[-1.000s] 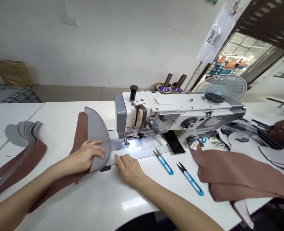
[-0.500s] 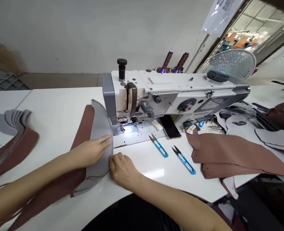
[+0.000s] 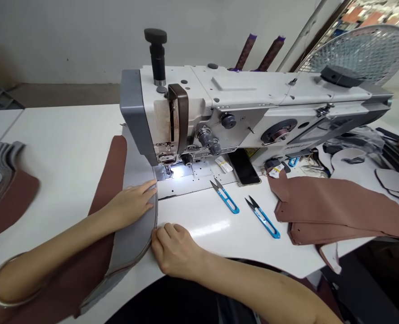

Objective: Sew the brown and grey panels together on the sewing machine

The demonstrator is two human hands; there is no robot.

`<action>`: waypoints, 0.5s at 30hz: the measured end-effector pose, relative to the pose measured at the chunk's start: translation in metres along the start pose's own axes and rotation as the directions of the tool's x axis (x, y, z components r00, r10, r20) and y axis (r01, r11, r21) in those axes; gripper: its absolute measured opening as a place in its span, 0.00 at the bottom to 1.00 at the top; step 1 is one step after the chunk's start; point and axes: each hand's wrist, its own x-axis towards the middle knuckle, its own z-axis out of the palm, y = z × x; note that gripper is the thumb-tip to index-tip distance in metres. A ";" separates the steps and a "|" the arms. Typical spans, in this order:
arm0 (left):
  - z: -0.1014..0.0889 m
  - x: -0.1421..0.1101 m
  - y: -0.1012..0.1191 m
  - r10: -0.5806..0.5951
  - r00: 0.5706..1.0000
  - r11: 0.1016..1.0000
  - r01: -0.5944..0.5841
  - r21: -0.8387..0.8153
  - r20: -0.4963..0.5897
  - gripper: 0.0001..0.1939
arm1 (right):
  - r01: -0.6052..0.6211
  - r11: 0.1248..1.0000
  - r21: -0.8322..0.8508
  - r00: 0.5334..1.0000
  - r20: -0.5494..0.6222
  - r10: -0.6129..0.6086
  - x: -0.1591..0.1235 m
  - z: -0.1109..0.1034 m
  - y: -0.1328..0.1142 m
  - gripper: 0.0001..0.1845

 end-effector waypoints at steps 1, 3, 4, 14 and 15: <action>0.000 0.000 0.000 -0.007 1.000 1.000 0.007 -0.022 -0.007 0.20 | 0.005 1.000 0.001 1.000 0.002 -0.005 0.000 0.000 0.000 0.15; 0.002 0.001 -0.002 -0.016 1.000 0.996 0.014 -0.090 -0.016 0.19 | 0.005 1.000 -0.001 1.000 0.015 -0.005 0.001 0.001 0.000 0.15; 0.003 0.001 -0.004 -0.015 1.000 0.991 0.012 -0.133 -0.019 0.19 | -0.002 1.000 -0.009 1.000 0.028 0.002 0.002 0.001 0.001 0.15; 0.026 -0.036 -0.041 -0.152 0.979 0.538 -0.030 -0.842 -0.132 0.16 | -0.101 0.991 0.089 0.991 -0.081 0.109 0.056 0.007 0.038 0.08; 0.022 -0.042 -0.045 -0.192 0.972 0.464 -0.029 -0.885 -0.132 0.15 | -0.114 0.984 0.139 0.985 -0.113 0.130 0.068 0.001 0.039 0.07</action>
